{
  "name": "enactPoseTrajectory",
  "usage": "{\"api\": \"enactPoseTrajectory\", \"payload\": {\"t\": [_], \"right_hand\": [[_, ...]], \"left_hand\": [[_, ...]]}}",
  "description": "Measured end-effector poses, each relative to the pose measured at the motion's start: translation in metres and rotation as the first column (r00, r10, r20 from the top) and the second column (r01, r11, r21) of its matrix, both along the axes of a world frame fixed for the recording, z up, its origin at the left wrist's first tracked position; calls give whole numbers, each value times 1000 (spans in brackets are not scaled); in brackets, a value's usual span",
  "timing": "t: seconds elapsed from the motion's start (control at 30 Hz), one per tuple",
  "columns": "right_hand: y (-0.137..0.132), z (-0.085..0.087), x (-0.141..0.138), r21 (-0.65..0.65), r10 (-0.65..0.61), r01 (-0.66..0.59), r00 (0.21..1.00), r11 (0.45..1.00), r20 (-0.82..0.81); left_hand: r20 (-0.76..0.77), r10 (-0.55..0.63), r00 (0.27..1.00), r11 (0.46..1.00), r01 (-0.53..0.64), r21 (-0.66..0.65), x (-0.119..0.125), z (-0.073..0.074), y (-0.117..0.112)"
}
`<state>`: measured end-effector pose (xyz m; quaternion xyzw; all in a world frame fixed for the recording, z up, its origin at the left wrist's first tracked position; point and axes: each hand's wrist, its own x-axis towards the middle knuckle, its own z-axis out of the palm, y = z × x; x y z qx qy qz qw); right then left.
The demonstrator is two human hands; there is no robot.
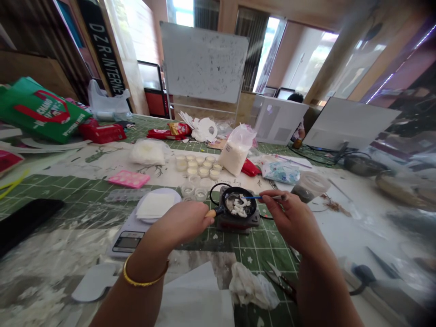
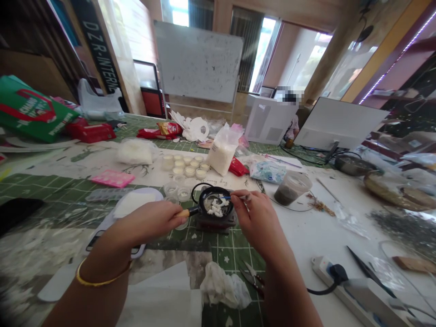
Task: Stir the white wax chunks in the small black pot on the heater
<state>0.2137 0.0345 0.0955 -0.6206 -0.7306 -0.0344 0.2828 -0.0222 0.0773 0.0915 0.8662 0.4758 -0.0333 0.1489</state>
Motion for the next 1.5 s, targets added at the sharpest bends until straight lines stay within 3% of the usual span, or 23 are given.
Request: {"api": "enactPoseTrajectory", "payload": {"t": [0.13,0.3,0.5,0.77,0.93,1.1,1.23,1.33,1.5], "right_hand": [[0,-1,3,-38,4,-1,997,999,83],[-3,0,4,34,-66,63,995,997,74],[-10,3,-3,-64,102,-102,995,993,-3],[-4,-2,-8,-144,182,-191,981,971,-73],[-2,-3,-9,-101,90,-99,992,990,-85],[0,-3,-11,-151,149,-160,985,975,-82],[4,-2,-5,-75,-7,4,999,997,-41],[4,-2,0,6,-59,59,996,998,-67],[4,-3,1,-61,-35,38,999,997,41]], "left_hand": [[-14,18,1000,1000,-18,-15,1,0,2],[-8,12,1000,1000,-12,-11,0,-1,2],[8,-10,1000,1000,10,10,-1,-1,0],[-12,7,1000,1000,-7,-8,0,-4,2],[5,14,1000,1000,-14,1,0,-2,0],[-1,8,1000,1000,-8,-4,0,-2,1],[-4,11,1000,1000,-11,-12,0,-2,1],[-11,11,1000,1000,-11,-17,0,-2,1],[-10,18,1000,1000,-18,-5,0,-1,0]]}}
